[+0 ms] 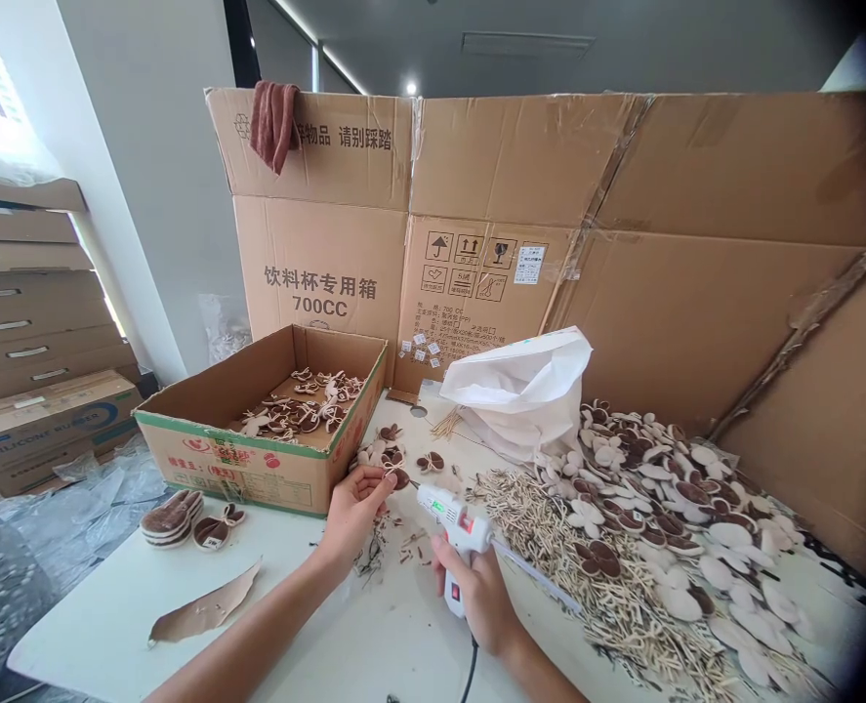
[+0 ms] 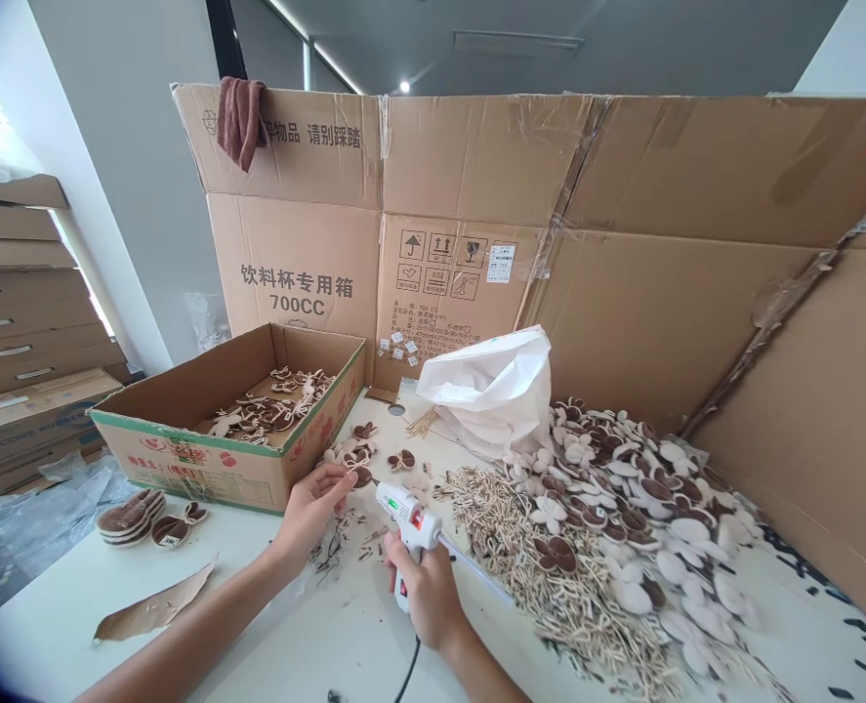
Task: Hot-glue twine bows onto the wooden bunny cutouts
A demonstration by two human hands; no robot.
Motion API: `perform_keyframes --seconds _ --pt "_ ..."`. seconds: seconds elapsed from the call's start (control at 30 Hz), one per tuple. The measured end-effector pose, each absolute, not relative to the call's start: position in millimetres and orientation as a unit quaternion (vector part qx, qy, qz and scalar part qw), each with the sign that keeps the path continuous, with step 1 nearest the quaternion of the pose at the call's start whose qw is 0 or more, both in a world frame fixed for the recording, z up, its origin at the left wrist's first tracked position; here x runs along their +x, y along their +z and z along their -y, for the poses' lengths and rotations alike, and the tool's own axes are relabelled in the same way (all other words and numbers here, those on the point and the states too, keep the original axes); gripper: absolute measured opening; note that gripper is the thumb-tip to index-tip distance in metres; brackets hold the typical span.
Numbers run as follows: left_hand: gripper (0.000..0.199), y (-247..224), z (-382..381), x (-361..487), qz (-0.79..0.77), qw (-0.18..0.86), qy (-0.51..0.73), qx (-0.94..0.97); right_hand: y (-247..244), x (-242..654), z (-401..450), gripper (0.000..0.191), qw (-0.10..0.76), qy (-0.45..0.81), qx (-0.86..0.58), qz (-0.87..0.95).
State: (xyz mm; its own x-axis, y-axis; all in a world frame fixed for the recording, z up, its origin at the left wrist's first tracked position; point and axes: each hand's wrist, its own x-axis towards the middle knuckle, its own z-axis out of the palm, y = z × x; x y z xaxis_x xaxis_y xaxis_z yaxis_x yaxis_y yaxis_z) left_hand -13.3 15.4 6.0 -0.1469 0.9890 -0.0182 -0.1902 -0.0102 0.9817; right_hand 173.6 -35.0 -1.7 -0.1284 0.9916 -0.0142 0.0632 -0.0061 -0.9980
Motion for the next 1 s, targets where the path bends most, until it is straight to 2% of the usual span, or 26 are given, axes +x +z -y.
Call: perform_keyframes --seconds 0.67,1.0 --pt "0.044 4.9 -16.5 -16.7 -0.490 0.497 0.588 0.409 -2.3 172.5 36.6 0.044 0.454 0.498 -0.480 0.562" --pt "0.040 4.5 -18.4 -17.1 -0.485 0.507 0.589 0.401 2.9 174.9 34.8 0.047 0.517 0.482 -0.471 0.528"
